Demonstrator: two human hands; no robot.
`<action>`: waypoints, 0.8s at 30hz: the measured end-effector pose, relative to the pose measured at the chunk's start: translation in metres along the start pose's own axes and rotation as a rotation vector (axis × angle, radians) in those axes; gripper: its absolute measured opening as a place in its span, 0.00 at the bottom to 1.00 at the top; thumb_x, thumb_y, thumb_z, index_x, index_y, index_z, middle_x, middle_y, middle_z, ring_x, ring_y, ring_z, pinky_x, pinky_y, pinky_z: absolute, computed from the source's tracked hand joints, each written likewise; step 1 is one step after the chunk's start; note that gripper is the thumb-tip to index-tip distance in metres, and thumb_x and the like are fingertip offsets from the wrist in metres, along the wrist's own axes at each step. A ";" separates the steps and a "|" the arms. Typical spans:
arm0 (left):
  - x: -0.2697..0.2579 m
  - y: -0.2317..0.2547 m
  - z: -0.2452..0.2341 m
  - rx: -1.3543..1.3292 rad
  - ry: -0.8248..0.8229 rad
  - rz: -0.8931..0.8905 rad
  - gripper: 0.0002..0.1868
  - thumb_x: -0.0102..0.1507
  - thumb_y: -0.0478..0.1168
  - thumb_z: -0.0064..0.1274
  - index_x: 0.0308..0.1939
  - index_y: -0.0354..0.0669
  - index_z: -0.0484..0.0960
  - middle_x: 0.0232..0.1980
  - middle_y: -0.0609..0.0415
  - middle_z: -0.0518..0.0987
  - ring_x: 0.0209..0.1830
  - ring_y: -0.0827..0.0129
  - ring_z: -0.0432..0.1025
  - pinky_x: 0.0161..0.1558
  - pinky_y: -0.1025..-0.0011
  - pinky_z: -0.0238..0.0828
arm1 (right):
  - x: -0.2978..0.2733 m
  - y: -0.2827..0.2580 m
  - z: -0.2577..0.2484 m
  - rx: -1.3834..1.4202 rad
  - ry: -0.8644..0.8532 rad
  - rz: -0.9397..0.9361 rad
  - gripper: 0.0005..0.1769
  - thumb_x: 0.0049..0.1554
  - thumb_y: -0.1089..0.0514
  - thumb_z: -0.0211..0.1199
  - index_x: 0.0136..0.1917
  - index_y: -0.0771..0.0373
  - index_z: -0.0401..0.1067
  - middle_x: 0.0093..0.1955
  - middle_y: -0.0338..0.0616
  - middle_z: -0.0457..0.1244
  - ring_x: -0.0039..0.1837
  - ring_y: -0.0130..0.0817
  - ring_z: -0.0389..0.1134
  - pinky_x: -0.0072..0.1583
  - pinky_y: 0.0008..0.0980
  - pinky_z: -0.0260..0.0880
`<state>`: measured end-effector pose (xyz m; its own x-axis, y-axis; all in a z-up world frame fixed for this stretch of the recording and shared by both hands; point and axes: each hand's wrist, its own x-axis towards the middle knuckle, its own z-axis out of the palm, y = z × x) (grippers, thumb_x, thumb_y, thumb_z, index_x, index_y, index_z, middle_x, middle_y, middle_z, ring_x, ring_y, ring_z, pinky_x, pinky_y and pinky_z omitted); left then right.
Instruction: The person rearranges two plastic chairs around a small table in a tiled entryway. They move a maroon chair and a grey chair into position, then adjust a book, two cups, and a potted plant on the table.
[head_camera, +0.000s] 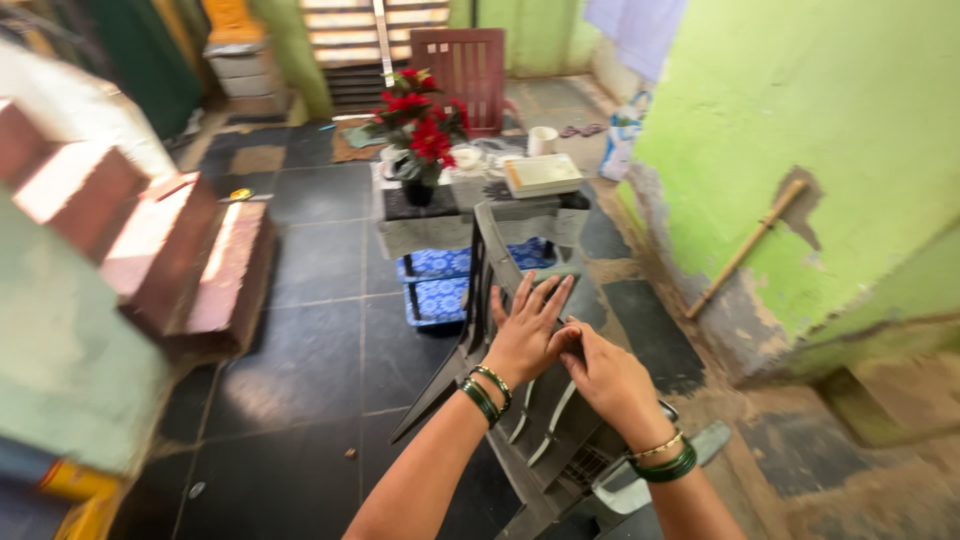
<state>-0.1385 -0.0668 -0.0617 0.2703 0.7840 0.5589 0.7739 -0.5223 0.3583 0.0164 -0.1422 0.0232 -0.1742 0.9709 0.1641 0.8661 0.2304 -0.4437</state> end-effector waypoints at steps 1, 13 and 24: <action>0.003 0.000 0.002 0.011 0.006 0.004 0.40 0.68 0.70 0.33 0.81 0.61 0.54 0.79 0.56 0.61 0.83 0.54 0.46 0.71 0.29 0.20 | 0.001 -0.003 0.002 -0.036 0.044 0.022 0.26 0.58 0.46 0.60 0.69 0.50 0.66 0.56 0.48 0.70 0.58 0.52 0.70 0.55 0.47 0.70; 0.102 -0.061 -0.015 0.051 -0.215 -0.064 0.42 0.66 0.71 0.32 0.79 0.59 0.54 0.81 0.51 0.54 0.82 0.54 0.39 0.70 0.30 0.19 | 0.018 0.008 0.016 -0.436 0.481 0.028 0.32 0.64 0.33 0.45 0.68 0.57 0.69 0.63 0.41 0.68 0.61 0.39 0.70 0.70 0.59 0.56; 0.140 -0.081 -0.003 0.196 -0.079 0.337 0.39 0.67 0.74 0.30 0.76 0.63 0.65 0.84 0.56 0.51 0.86 0.51 0.35 0.77 0.36 0.22 | 0.049 0.007 0.019 -0.638 0.576 0.326 0.32 0.63 0.32 0.45 0.61 0.55 0.74 0.62 0.41 0.69 0.65 0.43 0.67 0.69 0.67 0.51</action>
<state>-0.1652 0.0845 -0.0098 0.5653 0.6067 0.5589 0.7268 -0.6868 0.0103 0.0050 -0.0919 0.0117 0.2360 0.7601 0.6055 0.9556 -0.2946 -0.0028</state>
